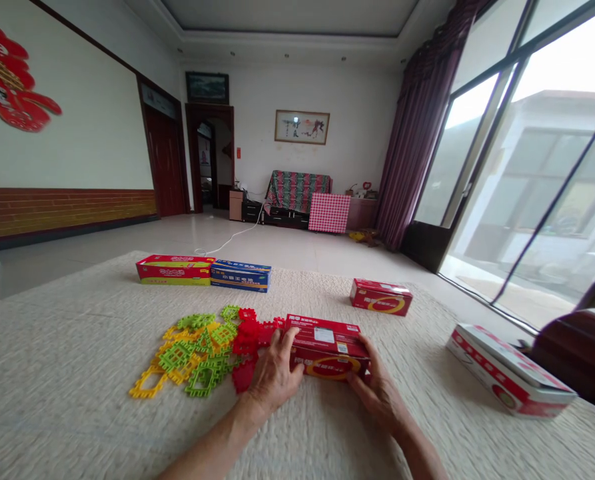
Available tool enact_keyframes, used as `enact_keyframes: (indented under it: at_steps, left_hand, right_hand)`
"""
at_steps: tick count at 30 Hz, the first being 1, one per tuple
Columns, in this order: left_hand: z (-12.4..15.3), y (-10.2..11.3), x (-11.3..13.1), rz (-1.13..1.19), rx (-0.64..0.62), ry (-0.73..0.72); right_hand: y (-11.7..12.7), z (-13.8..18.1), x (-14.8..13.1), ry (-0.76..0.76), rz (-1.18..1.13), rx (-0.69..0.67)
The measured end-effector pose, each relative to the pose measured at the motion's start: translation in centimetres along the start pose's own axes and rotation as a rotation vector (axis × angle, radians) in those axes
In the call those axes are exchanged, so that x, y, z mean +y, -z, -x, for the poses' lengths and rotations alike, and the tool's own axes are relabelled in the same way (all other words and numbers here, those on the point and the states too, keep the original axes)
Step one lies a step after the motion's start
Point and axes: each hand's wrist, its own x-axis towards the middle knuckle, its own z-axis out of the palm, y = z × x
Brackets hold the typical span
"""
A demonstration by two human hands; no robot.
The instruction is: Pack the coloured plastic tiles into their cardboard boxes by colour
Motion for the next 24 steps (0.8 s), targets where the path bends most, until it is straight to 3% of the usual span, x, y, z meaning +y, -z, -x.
enact_keyframes:
  at_steps: [5,11,17,24]
  left_hand:
    - [-1.0,1.0,0.9,-0.035,-0.014,-0.031]
    - [-7.6,2.6,1.1,-0.068,-0.021,-0.097]
    - [-13.9,0.1,-3.1,-0.135,-0.108,-0.069]
    - [-16.7,-3.3,-7.0,-0.2,-0.205,-0.047]
  right_hand:
    - [0.0,0.0,-1.0,0.022,0.006,0.082]
    - [0.2,-5.5,-2.1,0.113,-0.024,0.227]
    - [-2.8,-12.1,2.0,0.07,-0.011,0.445]
    - [-3.9,-13.7,5.9,-0.044,0.22,0.555]
